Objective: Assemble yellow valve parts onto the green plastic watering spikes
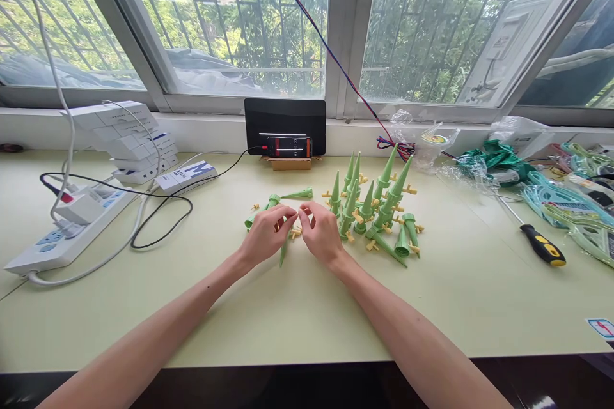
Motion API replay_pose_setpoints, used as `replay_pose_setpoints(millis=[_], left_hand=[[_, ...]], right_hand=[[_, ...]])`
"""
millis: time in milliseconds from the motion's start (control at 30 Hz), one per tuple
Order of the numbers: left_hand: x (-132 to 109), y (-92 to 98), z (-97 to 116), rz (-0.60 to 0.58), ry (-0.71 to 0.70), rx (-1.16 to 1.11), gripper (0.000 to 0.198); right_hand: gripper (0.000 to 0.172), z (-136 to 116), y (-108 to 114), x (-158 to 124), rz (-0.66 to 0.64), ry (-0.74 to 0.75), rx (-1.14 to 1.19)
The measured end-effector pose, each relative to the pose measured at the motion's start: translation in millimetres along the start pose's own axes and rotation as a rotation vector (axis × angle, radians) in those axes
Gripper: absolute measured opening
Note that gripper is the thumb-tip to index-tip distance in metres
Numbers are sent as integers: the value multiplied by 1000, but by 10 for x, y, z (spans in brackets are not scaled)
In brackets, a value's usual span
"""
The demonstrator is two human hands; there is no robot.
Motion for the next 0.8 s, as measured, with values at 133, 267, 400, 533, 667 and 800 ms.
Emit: replay_pose_setpoints(millis=[133, 267, 400, 533, 667, 800], left_hand=[[6, 10, -4, 14, 2, -1, 21], [11, 19, 3, 25, 17, 2, 22], [15, 30, 23, 35, 25, 4, 22], [18, 39, 33, 42, 29, -1, 25], [17, 37, 30, 43, 31, 2, 24], [11, 34, 17, 49, 44, 10, 24]], right_hand=[[22, 4, -9, 6, -10, 0, 16], [22, 3, -16, 6, -27, 2, 53], [24, 13, -30, -6, -43, -18, 97], [24, 17, -49, -19, -55, -23, 132], [23, 7, -45, -15, -50, -15, 119], [20, -14, -26, -5, -27, 4, 78]])
Point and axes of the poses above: each hand's wrist, its own x-axis towards the middle knuckle, its own y-axis out of the back of the hand, z = x × y, the point moved 4 cm from there along x, towards the middle knuckle, and after that the axes turned 11 degrees about y, right-handed, at the moved point
